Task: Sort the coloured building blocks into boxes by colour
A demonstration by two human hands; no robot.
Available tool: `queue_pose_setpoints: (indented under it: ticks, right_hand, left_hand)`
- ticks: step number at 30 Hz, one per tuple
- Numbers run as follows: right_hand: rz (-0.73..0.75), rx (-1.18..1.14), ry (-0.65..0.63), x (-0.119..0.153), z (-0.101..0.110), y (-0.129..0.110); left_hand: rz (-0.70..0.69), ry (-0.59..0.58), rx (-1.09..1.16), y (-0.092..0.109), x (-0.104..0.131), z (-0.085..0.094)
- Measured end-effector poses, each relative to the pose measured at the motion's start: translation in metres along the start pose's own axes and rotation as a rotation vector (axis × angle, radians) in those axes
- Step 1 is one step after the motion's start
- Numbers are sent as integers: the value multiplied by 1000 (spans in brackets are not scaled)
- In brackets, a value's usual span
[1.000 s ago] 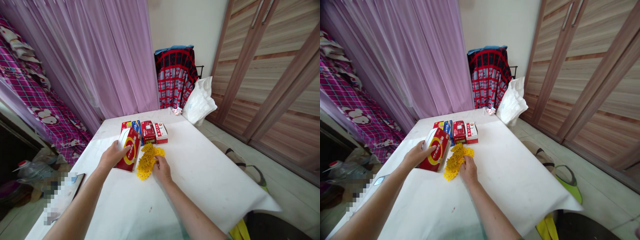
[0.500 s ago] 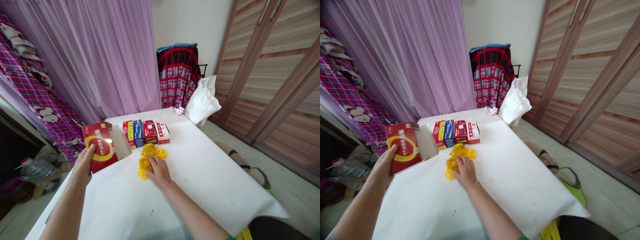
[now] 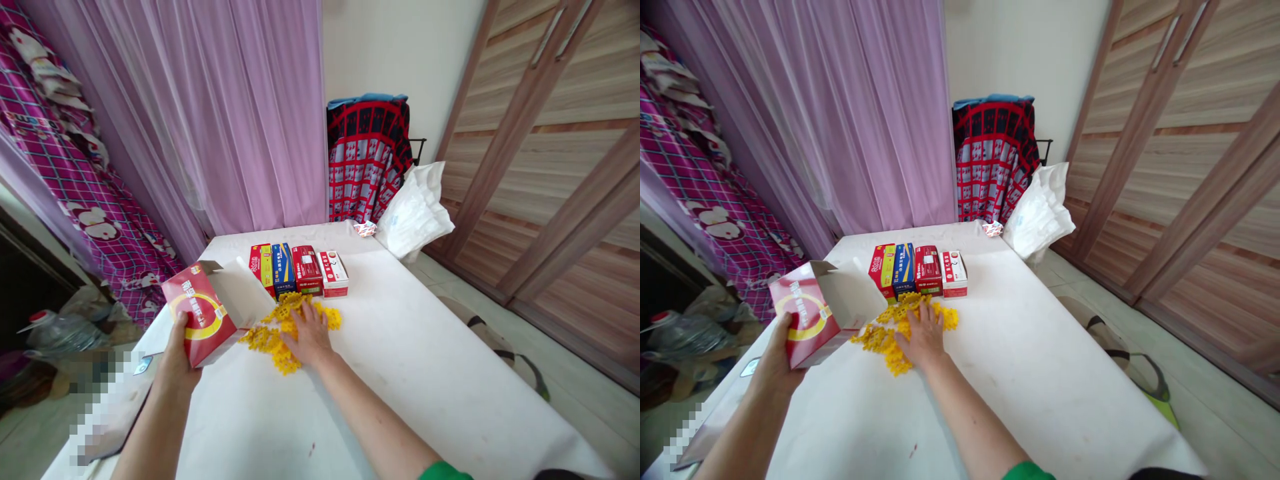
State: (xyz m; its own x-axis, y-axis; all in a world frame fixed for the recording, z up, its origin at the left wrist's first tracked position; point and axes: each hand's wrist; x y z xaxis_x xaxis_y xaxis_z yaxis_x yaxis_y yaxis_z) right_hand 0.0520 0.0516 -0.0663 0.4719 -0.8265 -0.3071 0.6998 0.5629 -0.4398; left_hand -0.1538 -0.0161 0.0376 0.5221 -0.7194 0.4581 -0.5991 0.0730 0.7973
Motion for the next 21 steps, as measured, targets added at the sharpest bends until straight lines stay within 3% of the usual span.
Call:
queue_pose_setpoints:
  ticks: [2, 4, 8, 11, 14, 18, 20, 21]
  right_hand:
    - [47, -30, -64, 0, -3, 1]
    - [37, -107, 5, 0, 4, 3]
    - [-171, -646, 211, 3, 49, 13]
    - [-101, -1084, 156, 11, 88, 15]
    - [-97, -1184, 173, 19, 105, 11]
    - [-406, -1076, 364, 22, 107, 23]
    - [-401, -997, 435, 23, 116, 41]
    - [-372, -962, 479, 23, 124, 54]
  left_hand:
    - [13, -32, 17, -5, 2, -7]
    - [70, -86, 32, -12, 6, -16]
    - [239, -169, 55, -29, 10, -33]
    - [339, -233, 69, -49, 10, -47]
    - [370, -340, 99, -74, 12, -64]
    - [311, -467, -42, -103, 11, -81]
    - [149, -524, -238, -110, 4, -82]
    - [2, -523, -357, -110, -2, -80]
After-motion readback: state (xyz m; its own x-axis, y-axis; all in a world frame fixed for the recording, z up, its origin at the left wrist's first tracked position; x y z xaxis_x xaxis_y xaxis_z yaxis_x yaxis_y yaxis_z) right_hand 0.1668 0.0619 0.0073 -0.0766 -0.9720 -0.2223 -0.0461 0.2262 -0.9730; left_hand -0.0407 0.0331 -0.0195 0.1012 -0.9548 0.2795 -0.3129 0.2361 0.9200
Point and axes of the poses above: each hand's wrist, its own x-axis away from the middle knuckle, its own z-axis out of the back of the hand, y = z × x, and after that the axes turned 12 degrees about z, right-handed
